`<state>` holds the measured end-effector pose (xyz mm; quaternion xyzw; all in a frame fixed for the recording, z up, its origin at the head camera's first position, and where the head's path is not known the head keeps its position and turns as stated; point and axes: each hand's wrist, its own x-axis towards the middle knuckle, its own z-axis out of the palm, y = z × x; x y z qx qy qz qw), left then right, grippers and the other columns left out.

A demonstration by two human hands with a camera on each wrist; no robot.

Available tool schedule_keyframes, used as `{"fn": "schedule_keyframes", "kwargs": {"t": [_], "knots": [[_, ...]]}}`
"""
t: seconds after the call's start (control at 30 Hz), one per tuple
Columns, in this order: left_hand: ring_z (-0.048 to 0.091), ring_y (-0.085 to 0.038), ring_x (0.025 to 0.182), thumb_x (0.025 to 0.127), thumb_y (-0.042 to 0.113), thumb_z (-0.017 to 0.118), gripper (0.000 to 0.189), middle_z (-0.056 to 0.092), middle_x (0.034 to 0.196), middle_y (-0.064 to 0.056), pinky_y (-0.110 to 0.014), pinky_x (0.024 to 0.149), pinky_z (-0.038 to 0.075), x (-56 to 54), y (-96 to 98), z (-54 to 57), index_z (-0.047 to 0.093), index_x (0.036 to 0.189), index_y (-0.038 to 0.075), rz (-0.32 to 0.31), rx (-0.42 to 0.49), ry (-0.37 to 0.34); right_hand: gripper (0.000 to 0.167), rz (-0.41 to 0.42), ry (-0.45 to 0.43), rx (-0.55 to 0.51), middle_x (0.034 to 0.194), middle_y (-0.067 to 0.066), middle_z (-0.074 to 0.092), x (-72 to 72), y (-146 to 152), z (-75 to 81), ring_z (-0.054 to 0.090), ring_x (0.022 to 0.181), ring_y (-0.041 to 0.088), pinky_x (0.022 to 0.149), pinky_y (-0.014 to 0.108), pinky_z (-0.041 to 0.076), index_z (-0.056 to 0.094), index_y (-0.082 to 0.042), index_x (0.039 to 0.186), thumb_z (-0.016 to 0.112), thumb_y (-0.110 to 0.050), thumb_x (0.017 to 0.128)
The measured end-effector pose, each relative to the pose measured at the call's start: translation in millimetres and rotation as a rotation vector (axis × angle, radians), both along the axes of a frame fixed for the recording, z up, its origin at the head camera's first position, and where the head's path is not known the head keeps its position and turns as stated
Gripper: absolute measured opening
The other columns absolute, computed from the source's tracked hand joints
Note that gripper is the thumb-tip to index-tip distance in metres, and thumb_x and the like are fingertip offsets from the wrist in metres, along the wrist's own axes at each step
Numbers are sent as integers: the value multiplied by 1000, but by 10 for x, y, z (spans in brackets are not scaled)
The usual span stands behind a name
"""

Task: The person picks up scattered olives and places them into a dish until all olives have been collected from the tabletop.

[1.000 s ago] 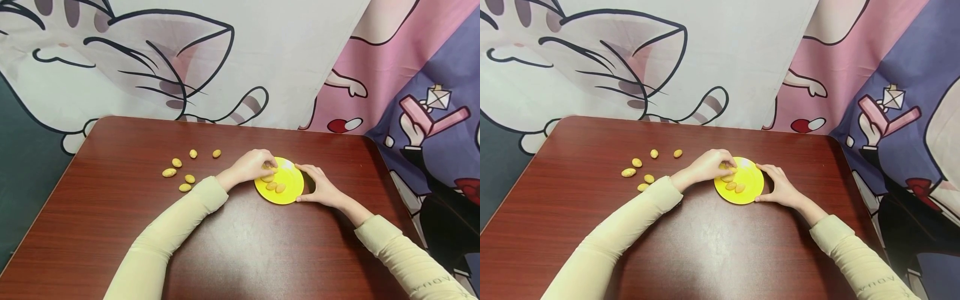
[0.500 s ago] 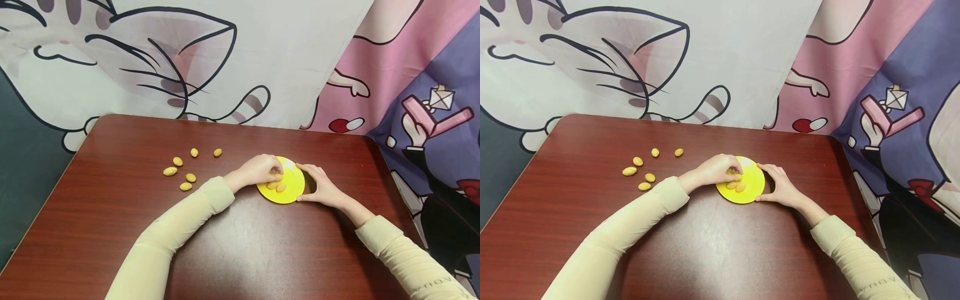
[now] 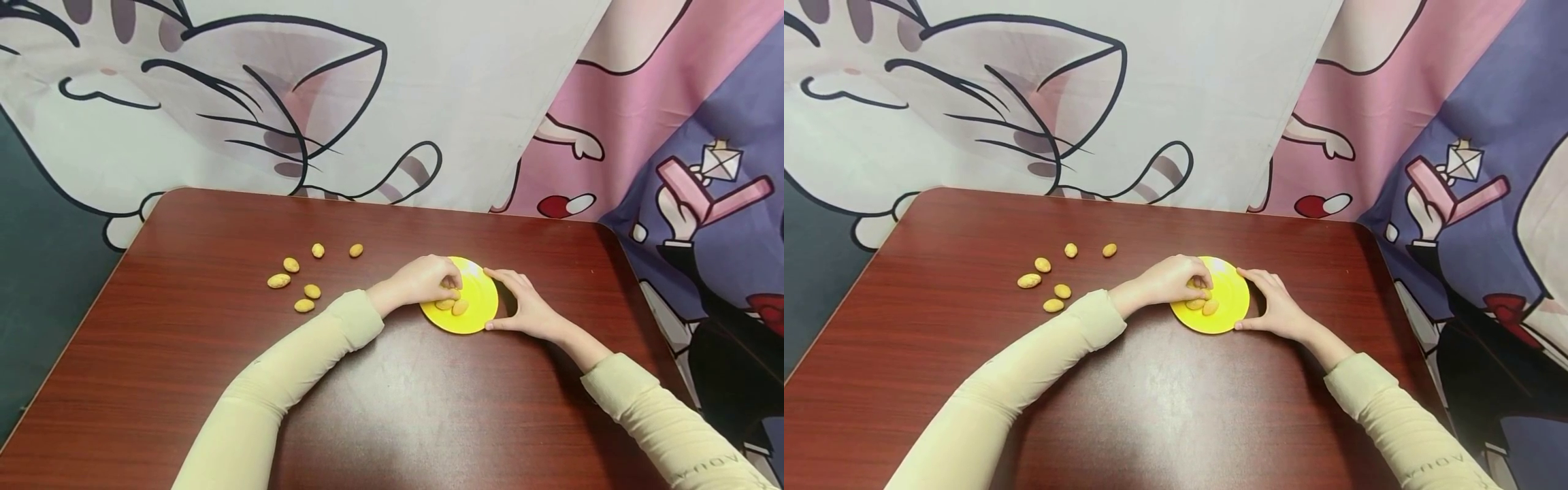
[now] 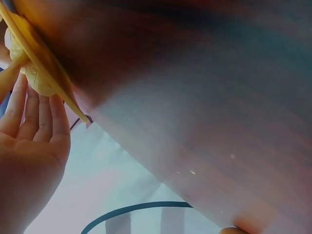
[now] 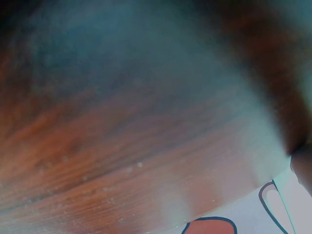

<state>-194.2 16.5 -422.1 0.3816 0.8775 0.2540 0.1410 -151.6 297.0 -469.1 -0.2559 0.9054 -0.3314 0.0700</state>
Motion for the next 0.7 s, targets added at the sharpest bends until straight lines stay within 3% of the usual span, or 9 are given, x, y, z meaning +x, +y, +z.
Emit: {"fn": "schedule_keyframes", "kwargs": {"t": [0.33,0.7], "knots": [[69,-18,103,96,22,81,21,77,113,-5,-30,96,57,-23,-98,13,80,113,10,23,62,-1,105,-1,-13,4,152,20,50,10,3,13,39,139,41,110,60,31,44,-6,158,100,-25,71],[69,-19,103,98,11,76,18,74,115,-5,-31,95,57,-99,-376,93,78,115,9,99,86,-8,104,-11,-32,8,154,20,50,28,-5,37,38,141,41,112,63,32,44,-6,159,99,-26,72]]}}
